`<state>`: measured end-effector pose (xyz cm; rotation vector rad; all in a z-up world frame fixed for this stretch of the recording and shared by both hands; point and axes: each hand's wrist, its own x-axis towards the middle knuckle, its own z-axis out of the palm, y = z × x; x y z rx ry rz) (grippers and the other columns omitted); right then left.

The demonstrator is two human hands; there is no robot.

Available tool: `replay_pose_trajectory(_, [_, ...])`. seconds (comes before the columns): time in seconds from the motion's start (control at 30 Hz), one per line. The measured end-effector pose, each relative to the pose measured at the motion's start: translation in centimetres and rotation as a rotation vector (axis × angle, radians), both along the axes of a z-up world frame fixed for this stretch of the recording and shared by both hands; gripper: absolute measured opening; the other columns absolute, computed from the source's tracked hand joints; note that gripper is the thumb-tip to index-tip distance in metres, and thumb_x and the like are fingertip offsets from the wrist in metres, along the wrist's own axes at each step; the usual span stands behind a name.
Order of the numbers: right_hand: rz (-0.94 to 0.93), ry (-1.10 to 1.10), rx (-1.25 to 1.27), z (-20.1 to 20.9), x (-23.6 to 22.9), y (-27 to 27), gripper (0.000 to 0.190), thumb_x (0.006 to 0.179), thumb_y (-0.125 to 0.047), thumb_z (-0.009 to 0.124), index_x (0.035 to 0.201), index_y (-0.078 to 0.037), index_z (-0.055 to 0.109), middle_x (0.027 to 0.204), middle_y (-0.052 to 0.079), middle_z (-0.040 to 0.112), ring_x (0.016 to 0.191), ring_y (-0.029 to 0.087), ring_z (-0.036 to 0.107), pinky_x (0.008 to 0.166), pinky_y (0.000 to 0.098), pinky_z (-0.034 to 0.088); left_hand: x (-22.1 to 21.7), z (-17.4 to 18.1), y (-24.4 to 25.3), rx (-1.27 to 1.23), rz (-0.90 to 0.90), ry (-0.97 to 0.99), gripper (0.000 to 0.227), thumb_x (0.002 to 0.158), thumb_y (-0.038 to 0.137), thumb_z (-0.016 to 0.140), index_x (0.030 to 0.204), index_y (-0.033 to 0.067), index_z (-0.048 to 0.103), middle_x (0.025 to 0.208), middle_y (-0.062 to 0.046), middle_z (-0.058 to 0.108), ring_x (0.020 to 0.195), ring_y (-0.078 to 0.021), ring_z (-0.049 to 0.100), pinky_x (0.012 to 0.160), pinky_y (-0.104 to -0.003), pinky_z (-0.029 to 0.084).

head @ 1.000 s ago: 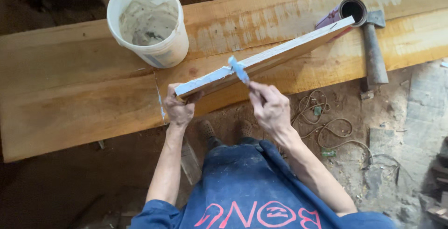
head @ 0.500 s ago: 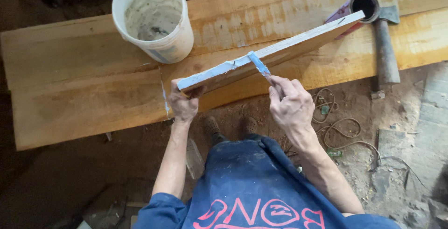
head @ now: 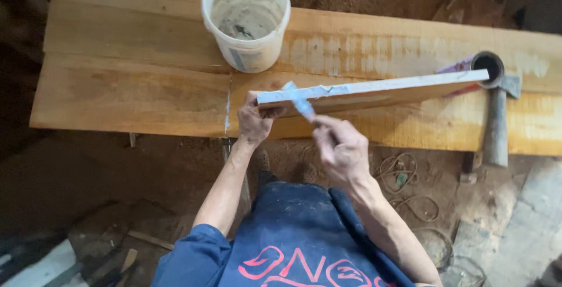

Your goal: The person hammers nails into a wooden plank, then uses an angle grinder to cut the plank, producing sparks. Afterward, the person applies a white paste to the plank with a putty knife.

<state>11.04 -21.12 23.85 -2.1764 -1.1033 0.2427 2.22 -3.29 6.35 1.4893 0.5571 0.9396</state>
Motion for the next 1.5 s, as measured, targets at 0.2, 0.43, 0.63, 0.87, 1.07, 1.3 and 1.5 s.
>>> replay_pose_trajectory(0.2, [0.145, 0.136, -0.120, 5.2, 4.3, 2.9, 0.021, 0.097, -0.014, 0.068, 0.117, -0.014, 0.073, 0.083, 0.011, 0.074, 0.072, 0.025, 0.068, 0.067, 0.0358, 0.056, -1.4, 0.5, 1.9, 0.002, -0.017, -0.019, 0.034, 0.081, -0.001, 0.087, 0.106, 0.0020, 0.064, 0.093, -0.006, 0.075, 0.084, -0.0089, 0.070, 0.072, -0.026, 0.061])
replay_pose_trajectory(0.43, [0.387, -0.524, -0.443, 7.4, 11.5, 16.7, 0.017, 0.099, -0.017, 0.066, 0.113, -0.012, 0.075, 0.095, 0.016, 0.070, 0.084, 0.035, 0.069, 0.069, 0.0484, 0.055, -8.0, 1.0, 6.7, -0.066, -0.011, 0.047, 0.031, 0.085, 0.003, 0.085, 0.109, 0.0001, 0.065, 0.097, -0.009, 0.077, 0.087, -0.0142, 0.076, 0.075, -0.031, 0.062])
replay_pose_trajectory(0.63, [0.537, -0.638, -0.901, -3.4, 14.6, 31.3, 0.013, 0.090, -0.010, 0.067, 0.097, -0.004, 0.077, 0.099, 0.016, 0.076, 0.089, 0.029, 0.076, 0.073, 0.0419, 0.060, -12.6, 1.7, 10.0, -0.205, 0.032, 0.064, 0.030, 0.083, -0.001, 0.080, 0.108, 0.0001, 0.063, 0.102, -0.008, 0.075, 0.093, -0.0130, 0.074, 0.082, -0.029, 0.064])
replay_pose_trajectory(0.87, [0.609, -0.732, -0.928, -12.3, 13.5, 36.4, 0.017, 0.087, -0.012, 0.068, 0.101, -0.010, 0.078, 0.105, 0.013, 0.076, 0.093, 0.028, 0.074, 0.071, 0.0424, 0.059, -13.4, 1.4, 9.1, -0.156, 0.074, 0.055, 0.039, 0.080, -0.005, 0.087, 0.108, 0.0026, 0.062, 0.102, -0.006, 0.070, 0.093, -0.0127, 0.069, 0.081, -0.029, 0.060])
replay_pose_trajectory(1.07, [0.520, -0.496, -0.852, -4.1, 15.2, 33.7, 0.029, 0.086, -0.027, 0.076, 0.105, -0.006, 0.074, 0.102, 0.018, 0.072, 0.089, 0.036, 0.072, 0.070, 0.0476, 0.058, -13.6, 2.4, 9.4, -0.080, 0.083, 0.122, 0.044, 0.077, 0.002, 0.091, 0.109, 0.0022, 0.061, 0.104, -0.006, 0.071, 0.094, -0.0134, 0.070, 0.083, -0.031, 0.061])
replay_pose_trajectory(1.3, [0.553, -0.038, -0.444, 7.7, 17.7, 21.6, 0.017, 0.101, -0.013, 0.063, 0.110, -0.005, 0.074, 0.082, 0.012, 0.074, 0.067, 0.019, 0.071, 0.058, 0.0350, 0.057, -12.7, 1.9, 7.5, -0.035, 0.161, 0.019, 0.056, 0.077, 0.004, 0.094, 0.116, 0.0028, 0.054, 0.107, -0.005, 0.065, 0.095, -0.0142, 0.065, 0.087, -0.031, 0.059])
replay_pose_trajectory(1.5, [0.413, 0.280, -0.115, 8.5, 15.0, 4.5, 0.018, 0.096, -0.005, 0.070, 0.113, -0.005, 0.074, 0.078, 0.006, 0.071, 0.067, 0.011, 0.069, 0.056, 0.0262, 0.053, -11.0, 1.0, 5.6, -0.112, 0.172, 0.049, 0.051, 0.077, -0.006, 0.084, 0.115, 0.0050, 0.052, 0.103, -0.006, 0.064, 0.092, -0.0138, 0.069, 0.084, -0.031, 0.061])
